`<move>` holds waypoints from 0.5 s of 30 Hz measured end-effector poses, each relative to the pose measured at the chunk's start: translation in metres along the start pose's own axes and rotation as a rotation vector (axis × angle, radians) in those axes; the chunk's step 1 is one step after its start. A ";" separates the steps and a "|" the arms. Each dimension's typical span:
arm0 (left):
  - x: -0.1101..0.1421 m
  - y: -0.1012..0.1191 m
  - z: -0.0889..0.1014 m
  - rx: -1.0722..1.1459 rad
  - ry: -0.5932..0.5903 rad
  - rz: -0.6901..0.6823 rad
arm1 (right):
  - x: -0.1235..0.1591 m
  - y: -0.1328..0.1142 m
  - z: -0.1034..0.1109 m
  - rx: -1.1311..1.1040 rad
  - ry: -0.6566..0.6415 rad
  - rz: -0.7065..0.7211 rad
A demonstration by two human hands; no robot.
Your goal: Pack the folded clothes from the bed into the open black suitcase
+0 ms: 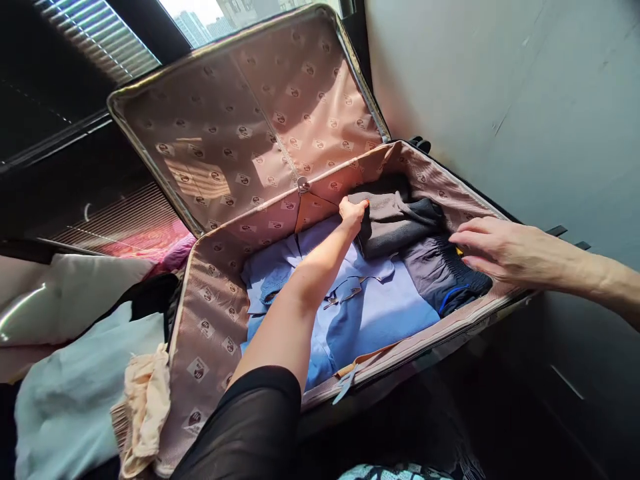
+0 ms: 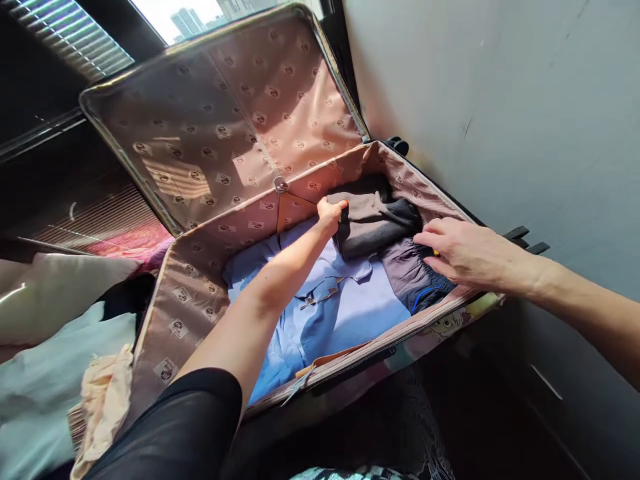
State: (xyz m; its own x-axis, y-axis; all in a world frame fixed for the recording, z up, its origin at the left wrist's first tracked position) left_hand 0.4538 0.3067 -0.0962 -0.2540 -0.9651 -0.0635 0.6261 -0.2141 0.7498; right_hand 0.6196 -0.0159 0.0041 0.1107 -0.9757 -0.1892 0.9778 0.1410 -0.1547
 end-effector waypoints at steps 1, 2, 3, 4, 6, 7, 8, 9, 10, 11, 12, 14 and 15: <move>0.000 0.002 0.002 0.102 0.057 -0.007 | -0.015 -0.002 -0.001 -0.004 -0.091 0.052; 0.001 0.004 0.005 0.184 0.118 0.002 | -0.031 -0.003 -0.005 -0.017 -0.166 0.102; 0.004 0.006 0.007 0.234 0.166 0.021 | -0.047 -0.003 -0.011 -0.040 -0.218 0.128; 0.007 0.007 0.010 0.238 0.195 0.043 | -0.063 -0.002 -0.020 -0.071 -0.251 0.132; 0.018 0.007 0.014 0.136 0.212 0.137 | -0.094 0.003 -0.043 -0.112 -0.273 0.085; 0.026 0.006 0.015 0.044 0.210 0.157 | -0.107 0.006 -0.057 -0.116 -0.277 0.034; 0.034 0.005 0.016 -0.064 0.197 0.127 | -0.118 0.009 -0.071 -0.118 -0.281 -0.033; 0.043 0.004 0.015 -0.181 0.164 0.042 | -0.128 0.013 -0.085 -0.130 -0.285 -0.105; 0.053 0.002 0.012 -0.296 0.102 -0.089 | -0.136 0.017 -0.097 -0.158 -0.282 -0.174; 0.064 0.000 0.007 -0.401 0.010 -0.239 | -0.143 0.022 -0.108 -0.203 -0.275 -0.237; 0.076 -0.004 0.001 -0.490 -0.101 -0.369 | -0.149 0.028 -0.117 -0.255 -0.267 -0.301; 0.096 -0.016 -0.012 -0.609 -0.301 -0.499 | -0.159 0.043 -0.130 -0.335 -0.272 -0.435; 0.103 -0.022 -0.017 -0.638 -0.362 -0.508 | -0.164 0.051 -0.134 -0.353 -0.287 -0.501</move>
State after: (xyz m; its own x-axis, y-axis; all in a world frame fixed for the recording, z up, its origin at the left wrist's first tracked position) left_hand 0.4262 0.2096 -0.1300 -0.7622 -0.6473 0.0043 0.6383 -0.7504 0.1716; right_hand 0.6270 0.1735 -0.1031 -0.2508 -0.9365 0.2450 0.8121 -0.3413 -0.4734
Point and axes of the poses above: each hand's wrist, its own x-axis away from the middle knuckle, its own z-axis out of the back of the hand, y = z × x, the point moved 2 cm from there along -x, towards the middle knuckle, and after that the axes turned 1 degree about -z, right-handed, at the moved point
